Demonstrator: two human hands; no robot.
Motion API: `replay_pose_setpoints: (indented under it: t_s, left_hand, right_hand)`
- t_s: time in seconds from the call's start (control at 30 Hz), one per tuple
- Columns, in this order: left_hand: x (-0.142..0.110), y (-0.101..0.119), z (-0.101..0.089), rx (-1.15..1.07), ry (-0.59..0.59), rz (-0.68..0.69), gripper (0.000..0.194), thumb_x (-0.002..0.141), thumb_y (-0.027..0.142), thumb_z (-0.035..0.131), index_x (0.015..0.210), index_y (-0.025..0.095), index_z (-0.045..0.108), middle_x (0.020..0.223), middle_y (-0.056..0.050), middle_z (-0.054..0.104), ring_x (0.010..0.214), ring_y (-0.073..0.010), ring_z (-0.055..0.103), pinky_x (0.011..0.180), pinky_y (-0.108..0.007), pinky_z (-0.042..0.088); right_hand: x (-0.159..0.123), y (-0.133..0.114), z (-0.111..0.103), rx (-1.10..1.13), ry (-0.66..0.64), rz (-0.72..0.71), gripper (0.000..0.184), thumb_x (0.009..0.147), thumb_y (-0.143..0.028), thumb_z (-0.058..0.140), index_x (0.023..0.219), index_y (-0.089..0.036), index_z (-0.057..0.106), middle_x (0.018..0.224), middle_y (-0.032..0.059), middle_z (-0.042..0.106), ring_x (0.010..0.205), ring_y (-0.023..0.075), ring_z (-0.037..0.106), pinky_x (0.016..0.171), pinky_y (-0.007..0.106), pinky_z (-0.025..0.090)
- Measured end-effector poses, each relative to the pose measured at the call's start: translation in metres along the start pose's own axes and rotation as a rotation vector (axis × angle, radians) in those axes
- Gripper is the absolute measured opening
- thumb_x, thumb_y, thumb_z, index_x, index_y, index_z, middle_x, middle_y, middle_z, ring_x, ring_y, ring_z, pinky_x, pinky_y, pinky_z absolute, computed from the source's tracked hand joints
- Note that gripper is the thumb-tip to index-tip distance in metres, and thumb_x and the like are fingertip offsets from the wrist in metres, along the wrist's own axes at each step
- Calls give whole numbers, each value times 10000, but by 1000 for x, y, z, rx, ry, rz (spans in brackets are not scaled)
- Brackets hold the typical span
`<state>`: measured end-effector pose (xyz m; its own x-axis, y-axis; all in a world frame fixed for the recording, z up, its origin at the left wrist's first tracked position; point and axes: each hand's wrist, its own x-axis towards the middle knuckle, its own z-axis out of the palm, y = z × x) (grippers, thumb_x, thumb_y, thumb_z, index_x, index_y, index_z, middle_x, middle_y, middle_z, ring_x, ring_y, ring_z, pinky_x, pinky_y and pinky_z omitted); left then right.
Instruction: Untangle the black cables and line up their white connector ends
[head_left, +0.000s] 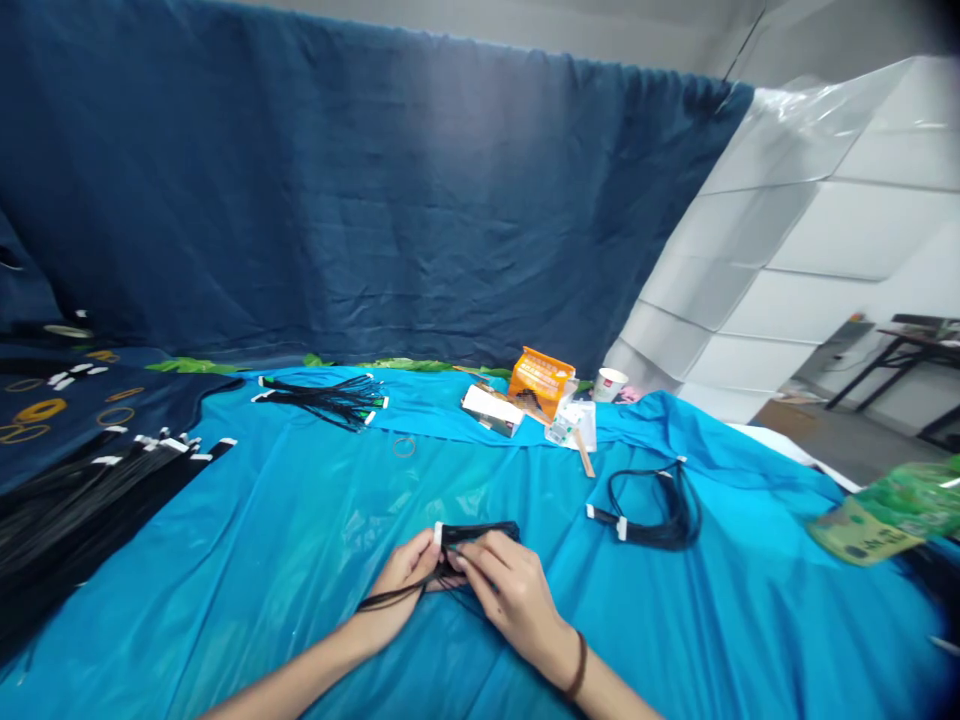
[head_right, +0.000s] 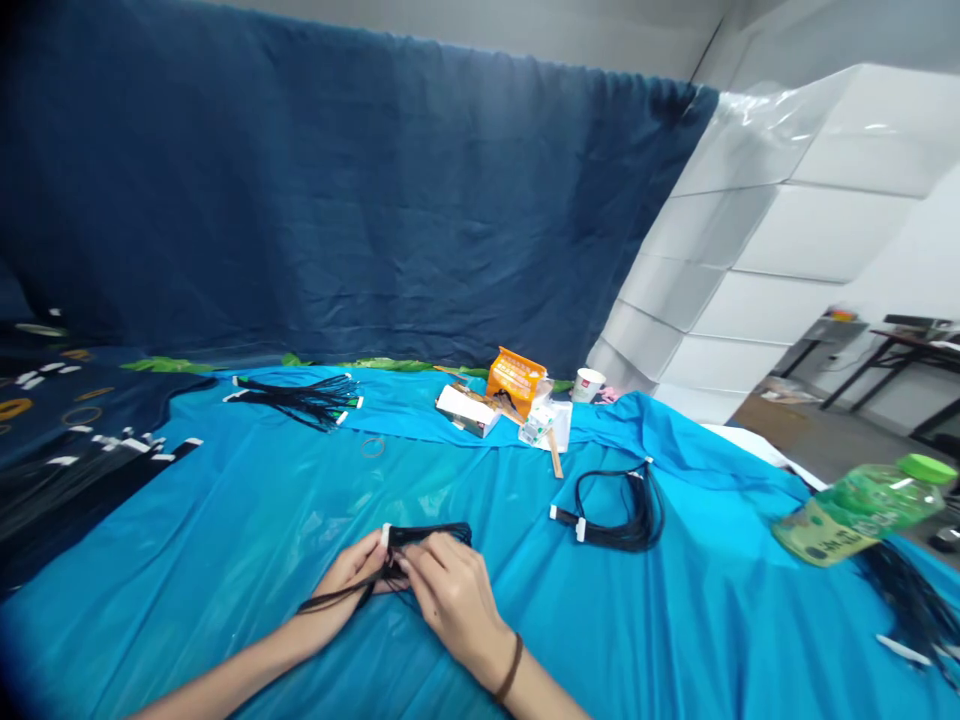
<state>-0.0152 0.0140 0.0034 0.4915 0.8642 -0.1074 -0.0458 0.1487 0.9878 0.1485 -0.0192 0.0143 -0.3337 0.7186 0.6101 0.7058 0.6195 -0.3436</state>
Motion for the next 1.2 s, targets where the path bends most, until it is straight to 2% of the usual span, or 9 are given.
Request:
replay_pose_setpoints:
  t_s: [0.13,0.33,0.43,0.5,0.63,0.73,0.93,1.07,1.2]
  left_hand:
    - [6,-7,-6,-133,29,-92,410,744,544,428,811,150,517,744,-29,619,640,-154,618,681,-323,489]
    - [3,-4,-8,167,137,-21,400,776,542,356,878,173,473,663,-13,615,512,-160,603,548,-313,492]
    - [-2,-2,-8,605,285,215,340,807,446,375,987,182,491,962,-77,618,851,-205,609,781,-385,465]
    - [-5,-1,-7,887,299,395,344,821,377,385,1081,181,497,1168,-105,541,1146,-236,440,961,-449,329]
    - [-9,2,3,1215,37,571,344,842,295,361,1141,198,502,1098,-79,604,1086,-215,499,1029,-515,193]
    - [-13,4,17,1231,-74,650,361,823,320,401,1131,176,525,1017,-94,643,1024,-229,547,985,-457,327]
    - [-16,7,50,1119,-98,638,384,833,314,392,1198,219,468,1047,-89,644,936,-222,605,819,-344,485]
    - [-23,22,64,1138,-336,770,480,847,249,363,1321,224,292,1278,-98,482,1171,-212,437,956,-375,387]
    - [-47,45,59,1176,-521,858,497,847,188,352,1330,261,262,1323,-85,430,1239,-199,341,1032,-448,246]
  right_hand:
    - [7,11,-16,-54,110,105,386,772,-331,576,1137,-219,523,1002,102,554,927,237,489,777,406,424]
    - [13,19,-12,678,-238,447,277,794,-398,534,828,-141,631,793,49,644,762,173,580,732,320,464]
    - [13,13,-10,1110,-168,607,281,799,-398,532,871,-136,607,862,54,647,864,184,593,805,342,457]
    - [16,8,-13,1339,-80,637,269,777,-375,573,922,-149,584,970,64,627,981,193,560,890,370,415]
    - [22,9,-25,1593,127,655,232,730,-342,639,869,-170,569,1109,80,575,1130,201,462,960,388,356]
    - [28,21,-36,1649,321,649,207,733,-338,633,849,-191,546,1124,69,564,1132,204,459,924,409,386]
    - [29,39,-63,1480,675,659,213,728,-340,635,798,-210,482,719,-35,549,608,87,556,553,234,480]
    - [16,63,-99,1366,847,627,191,768,-311,606,778,-202,450,650,-72,459,435,9,389,371,106,311]
    - [9,103,-145,1281,924,678,134,848,-281,502,825,-149,497,670,-43,482,467,25,423,414,137,372]
